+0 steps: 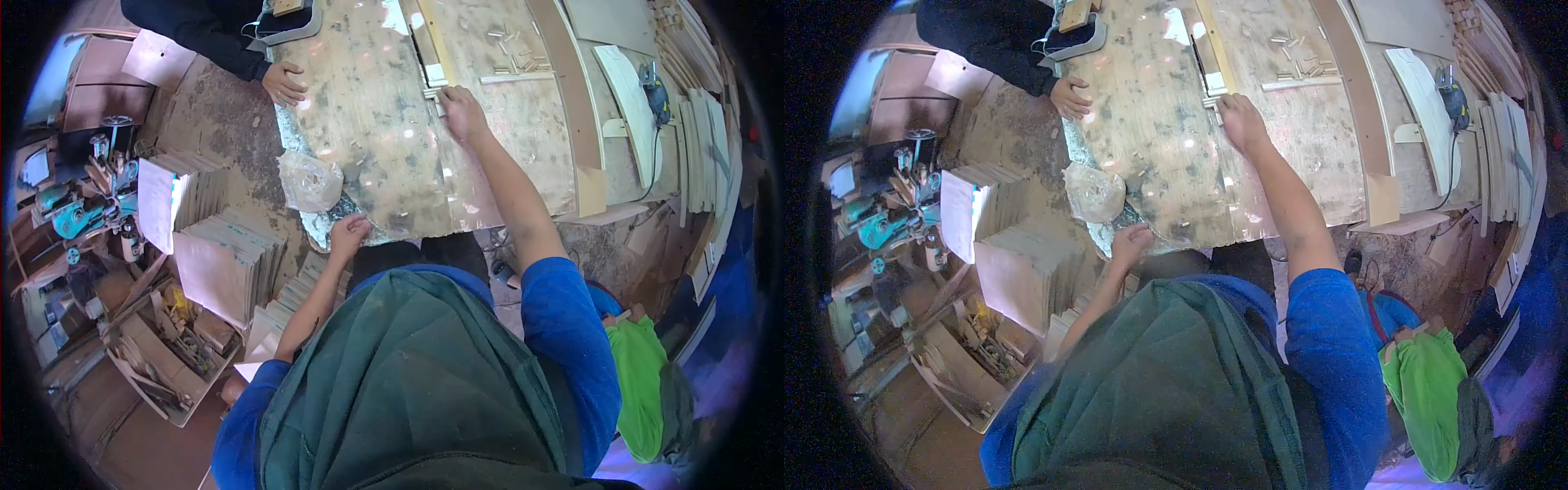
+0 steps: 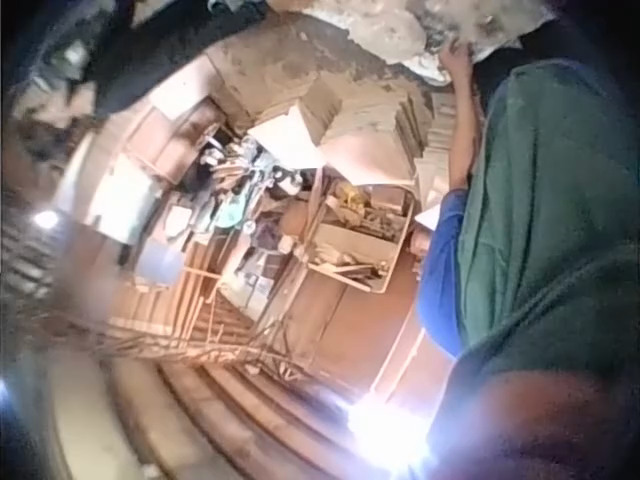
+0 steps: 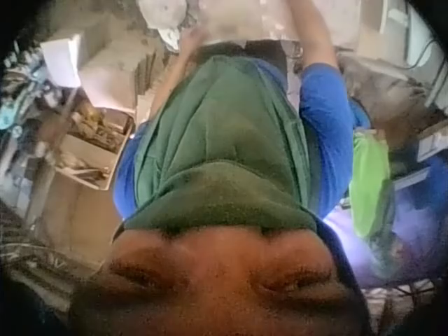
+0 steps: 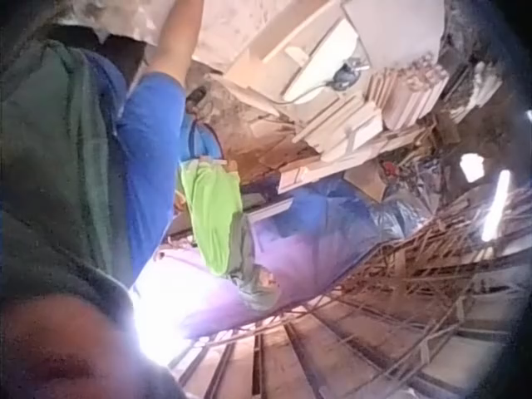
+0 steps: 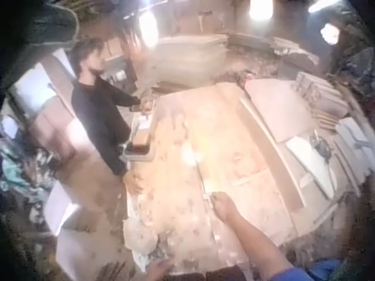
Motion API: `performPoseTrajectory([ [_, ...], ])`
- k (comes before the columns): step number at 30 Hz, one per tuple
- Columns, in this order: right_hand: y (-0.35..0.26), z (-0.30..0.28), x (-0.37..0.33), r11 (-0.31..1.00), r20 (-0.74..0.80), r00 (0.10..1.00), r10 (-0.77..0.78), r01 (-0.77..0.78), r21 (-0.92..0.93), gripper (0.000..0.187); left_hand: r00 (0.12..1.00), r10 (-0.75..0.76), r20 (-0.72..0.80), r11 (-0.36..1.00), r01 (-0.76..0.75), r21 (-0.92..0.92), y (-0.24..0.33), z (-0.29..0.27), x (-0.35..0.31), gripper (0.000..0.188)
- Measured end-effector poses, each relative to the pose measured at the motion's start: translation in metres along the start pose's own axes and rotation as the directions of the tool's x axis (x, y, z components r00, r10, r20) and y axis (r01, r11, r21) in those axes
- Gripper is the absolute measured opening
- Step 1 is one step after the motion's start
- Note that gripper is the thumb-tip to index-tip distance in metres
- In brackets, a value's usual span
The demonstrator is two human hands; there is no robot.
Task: Assembling small wooden slats on a workbench in a workshop environment.
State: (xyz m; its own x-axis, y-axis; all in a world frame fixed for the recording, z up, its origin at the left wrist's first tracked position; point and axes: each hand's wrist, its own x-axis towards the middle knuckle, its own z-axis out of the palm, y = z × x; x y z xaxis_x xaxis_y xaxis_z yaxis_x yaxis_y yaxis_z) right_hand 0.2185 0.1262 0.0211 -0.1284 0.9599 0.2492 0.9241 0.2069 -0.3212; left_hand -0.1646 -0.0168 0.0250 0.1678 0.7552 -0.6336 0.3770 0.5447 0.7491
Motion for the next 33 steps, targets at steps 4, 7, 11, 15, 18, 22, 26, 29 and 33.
performPoseTrajectory([
  [4,0.002,0.002,0.005,1.000,-0.016,1.000,-0.014,0.014,-0.006,0.031,0.999,-0.044,-0.016,0.995,0.045,0.088,0.011,-0.001,-0.005,0.035],
  [7,0.004,0.004,0.012,0.999,-0.029,0.999,-0.022,0.022,-0.026,0.028,1.000,0.000,-0.020,0.999,0.001,0.051,0.007,-0.002,-0.005,0.035],
  [11,0.005,0.006,0.018,0.999,-0.048,0.999,-0.019,0.017,-0.040,0.026,1.000,-0.011,-0.024,1.000,0.012,0.028,0.007,-0.003,-0.005,0.035],
  [15,0.008,0.005,0.021,0.999,-0.061,0.998,-0.034,0.032,-0.032,0.025,0.999,-0.003,-0.039,0.998,0.005,0.055,0.008,-0.002,-0.006,0.032],
  [18,0.010,0.009,0.026,0.999,-0.073,0.997,-0.031,0.028,-0.032,0.025,0.999,-0.025,-0.032,1.000,0.025,-0.019,0.003,-0.004,-0.004,0.030],
  [22,0.015,0.013,0.032,0.999,-0.048,0.998,-0.033,0.032,-0.034,0.027,0.998,-0.038,-0.049,0.999,0.037,-0.019,0.002,-0.004,-0.002,0.029],
  [26,0.018,0.014,0.035,0.998,-0.030,0.999,-0.029,0.027,-0.055,0.025,0.999,-0.005,-0.054,0.999,0.007,0.033,0.001,-0.004,0.000,0.030],
  [29,0.018,0.014,0.037,0.998,-0.022,0.999,-0.029,0.028,-0.058,0.025,0.998,-0.009,-0.055,1.000,0.008,-0.018,-0.002,-0.004,0.001,0.031],
  [33,0.017,0.016,0.039,0.999,-0.009,1.000,-0.017,0.017,-0.033,0.025,0.998,-0.022,-0.054,0.998,0.019,-0.067,-0.006,-0.004,0.002,0.034],
])
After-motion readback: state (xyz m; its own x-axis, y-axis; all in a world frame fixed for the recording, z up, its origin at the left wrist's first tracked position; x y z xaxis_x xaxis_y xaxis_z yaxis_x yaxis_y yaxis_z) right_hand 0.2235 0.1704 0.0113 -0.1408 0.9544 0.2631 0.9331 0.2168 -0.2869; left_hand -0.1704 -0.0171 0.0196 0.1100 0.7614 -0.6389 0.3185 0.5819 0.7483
